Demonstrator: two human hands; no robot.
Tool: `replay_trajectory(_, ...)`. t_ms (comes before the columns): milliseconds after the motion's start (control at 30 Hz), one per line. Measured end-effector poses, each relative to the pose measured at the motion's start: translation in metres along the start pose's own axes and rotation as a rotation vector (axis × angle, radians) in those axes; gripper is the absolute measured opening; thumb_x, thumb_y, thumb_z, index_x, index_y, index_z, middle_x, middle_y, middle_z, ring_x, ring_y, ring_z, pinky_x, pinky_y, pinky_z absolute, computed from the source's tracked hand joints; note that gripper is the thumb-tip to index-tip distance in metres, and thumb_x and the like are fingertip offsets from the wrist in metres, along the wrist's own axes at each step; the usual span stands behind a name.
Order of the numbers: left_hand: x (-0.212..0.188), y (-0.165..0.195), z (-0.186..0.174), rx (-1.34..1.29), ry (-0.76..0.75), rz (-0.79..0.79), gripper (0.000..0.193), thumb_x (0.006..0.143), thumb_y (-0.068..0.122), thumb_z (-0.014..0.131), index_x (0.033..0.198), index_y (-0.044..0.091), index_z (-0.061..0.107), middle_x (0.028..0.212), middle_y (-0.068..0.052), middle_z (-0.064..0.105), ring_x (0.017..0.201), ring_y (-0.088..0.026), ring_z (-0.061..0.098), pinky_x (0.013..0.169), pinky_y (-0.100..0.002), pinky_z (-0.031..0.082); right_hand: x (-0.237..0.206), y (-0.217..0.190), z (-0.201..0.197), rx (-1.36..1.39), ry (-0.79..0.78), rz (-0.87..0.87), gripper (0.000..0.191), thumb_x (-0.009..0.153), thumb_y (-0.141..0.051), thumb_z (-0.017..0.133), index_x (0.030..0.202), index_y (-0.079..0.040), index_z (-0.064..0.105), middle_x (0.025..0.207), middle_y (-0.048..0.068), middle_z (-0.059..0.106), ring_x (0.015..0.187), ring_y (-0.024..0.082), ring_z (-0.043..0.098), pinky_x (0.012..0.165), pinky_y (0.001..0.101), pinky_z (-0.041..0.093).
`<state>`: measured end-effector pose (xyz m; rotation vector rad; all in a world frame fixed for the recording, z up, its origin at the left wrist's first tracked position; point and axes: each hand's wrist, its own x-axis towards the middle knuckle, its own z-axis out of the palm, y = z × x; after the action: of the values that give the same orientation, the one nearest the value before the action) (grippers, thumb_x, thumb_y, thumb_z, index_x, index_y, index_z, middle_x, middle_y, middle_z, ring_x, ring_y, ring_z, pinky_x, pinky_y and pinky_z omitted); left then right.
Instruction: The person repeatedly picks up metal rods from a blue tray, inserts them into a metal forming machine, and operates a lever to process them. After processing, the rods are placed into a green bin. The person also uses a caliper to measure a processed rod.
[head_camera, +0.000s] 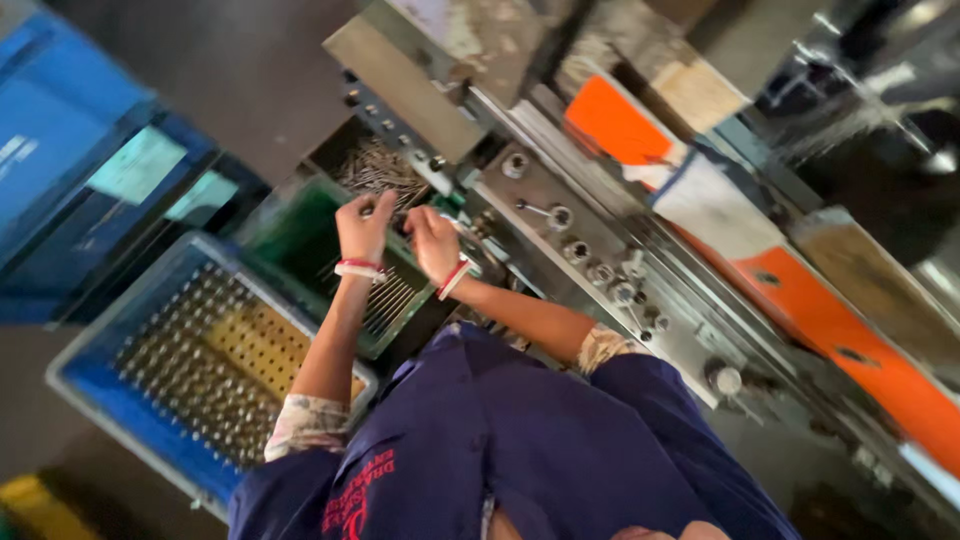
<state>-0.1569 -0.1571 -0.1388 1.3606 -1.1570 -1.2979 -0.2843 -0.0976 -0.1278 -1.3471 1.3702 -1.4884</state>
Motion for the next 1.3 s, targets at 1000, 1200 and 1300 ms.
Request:
replay_trajectory(1000,-0.071,-0.097,-0.273,0.905,0.411,-0.486,0.024,0.089,0.027,0.071,0.096,0.005,0.076,0.101,-0.021,0.073,0.096,-0.038,0.072,0.082,-0.046,0.059,-0.019,0.064,0.111,-0.816,-1.060,-0.452,0.020,0.087,-0.002,0.068,0.107,0.000,0.069,0.099,0.024,0.067,0.099,0.045,0.060,0.089,0.0514,0.048)
replay_trajectory(1200,-0.031,-0.119,-0.253,1.037,0.374,-0.367,0.018,0.092,0.010,0.060,0.094,0.008,0.078,0.101,-0.019,0.074,0.097,-0.037,0.073,0.079,-0.047,0.060,-0.016,0.059,0.096,-0.723,-0.817,-0.372,0.028,0.084,-0.005,0.076,0.110,0.001,0.070,0.101,0.023,0.071,0.096,0.042,0.066,0.085,0.0474,0.053)
replay_trajectory(1300,-0.026,-0.123,-0.251,1.064,0.386,-0.291,0.017,0.092,0.010,0.062,0.091,0.008,0.078,0.097,-0.019,0.075,0.093,-0.037,0.074,0.077,-0.047,0.060,-0.018,0.061,0.080,-0.681,-0.760,-0.294,0.022,0.085,-0.006,0.077,0.105,0.000,0.072,0.100,0.021,0.073,0.090,0.038,0.071,0.081,0.0431,0.056)
